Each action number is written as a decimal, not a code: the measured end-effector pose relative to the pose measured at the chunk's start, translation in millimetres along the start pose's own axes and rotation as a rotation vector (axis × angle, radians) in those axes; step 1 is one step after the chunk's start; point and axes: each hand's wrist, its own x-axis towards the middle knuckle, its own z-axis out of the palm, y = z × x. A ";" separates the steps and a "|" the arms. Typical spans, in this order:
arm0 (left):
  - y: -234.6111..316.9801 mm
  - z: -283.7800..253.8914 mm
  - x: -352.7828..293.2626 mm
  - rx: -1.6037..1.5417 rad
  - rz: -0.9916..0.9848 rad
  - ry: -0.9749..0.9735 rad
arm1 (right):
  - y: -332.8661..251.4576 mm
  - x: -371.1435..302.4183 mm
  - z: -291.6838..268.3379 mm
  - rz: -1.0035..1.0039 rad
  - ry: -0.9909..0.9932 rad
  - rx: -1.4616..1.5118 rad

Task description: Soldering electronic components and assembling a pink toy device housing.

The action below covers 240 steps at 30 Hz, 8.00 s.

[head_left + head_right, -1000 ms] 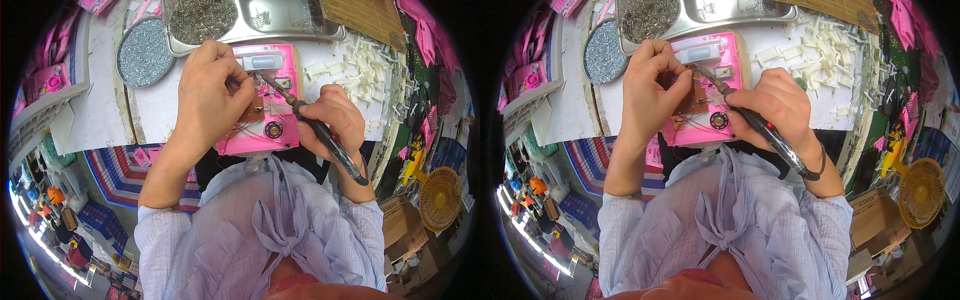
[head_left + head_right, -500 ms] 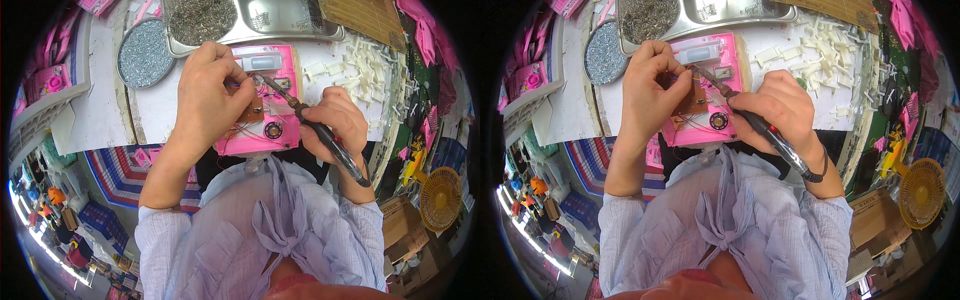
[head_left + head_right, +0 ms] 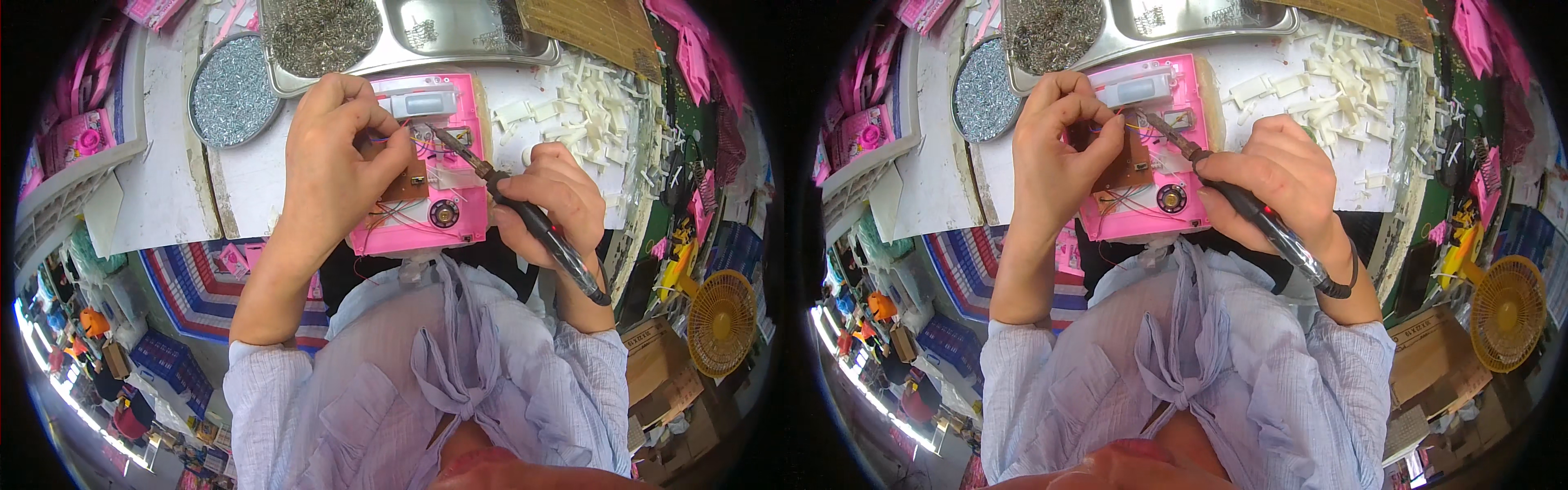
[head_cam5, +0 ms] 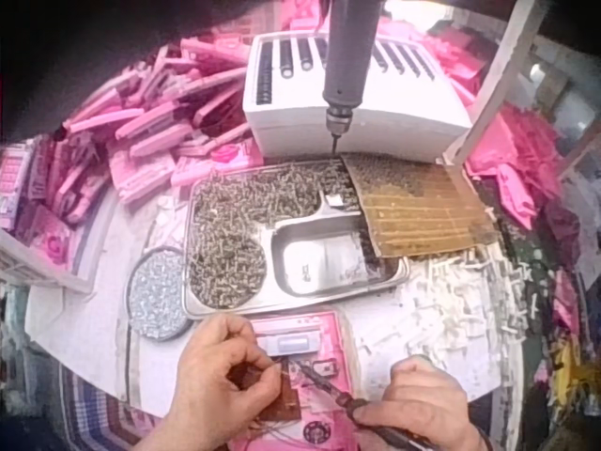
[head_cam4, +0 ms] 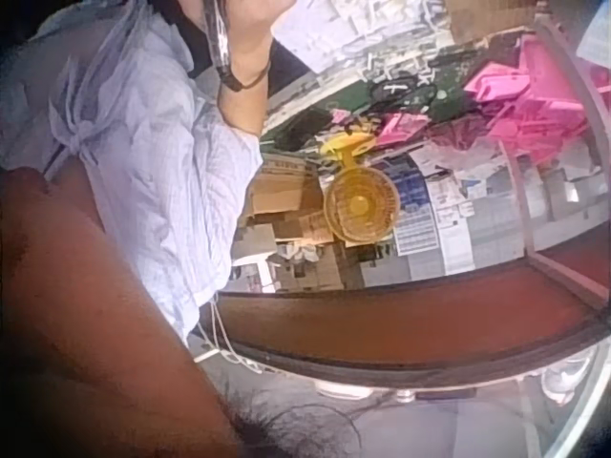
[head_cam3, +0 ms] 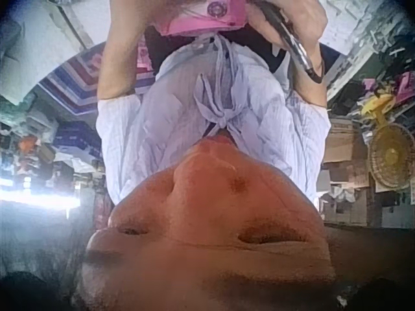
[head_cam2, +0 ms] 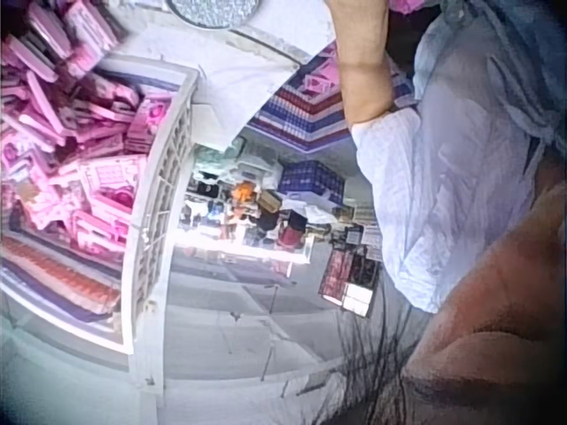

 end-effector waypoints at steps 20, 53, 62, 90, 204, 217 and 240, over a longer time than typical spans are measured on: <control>-7.9 13.8 -5.3 -0.050 0.088 0.156 | 4.6 7.8 3.9 0.002 -0.086 -0.034; -7.0 21.9 -9.0 0.006 0.121 0.237 | 0.2 -2.2 -6.6 0.017 -0.008 -0.008; -5.9 17.6 -8.5 -0.017 0.127 0.210 | -1.4 -0.9 -8.9 0.023 0.009 -0.014; 21.3 26.6 -21.3 -0.220 0.126 -0.123 | -13.7 -28.0 -27.0 0.373 0.179 0.121; 14.1 16.7 -30.2 0.044 0.410 -0.278 | -33.6 -36.4 -45.5 0.345 -0.163 0.148; 15.5 16.5 -34.4 0.129 0.388 -0.272 | -31.8 -39.8 -47.4 0.328 -0.140 0.159; 18.0 17.9 -32.8 0.037 0.382 -0.271 | -28.8 -32.2 -41.0 0.291 -0.182 0.195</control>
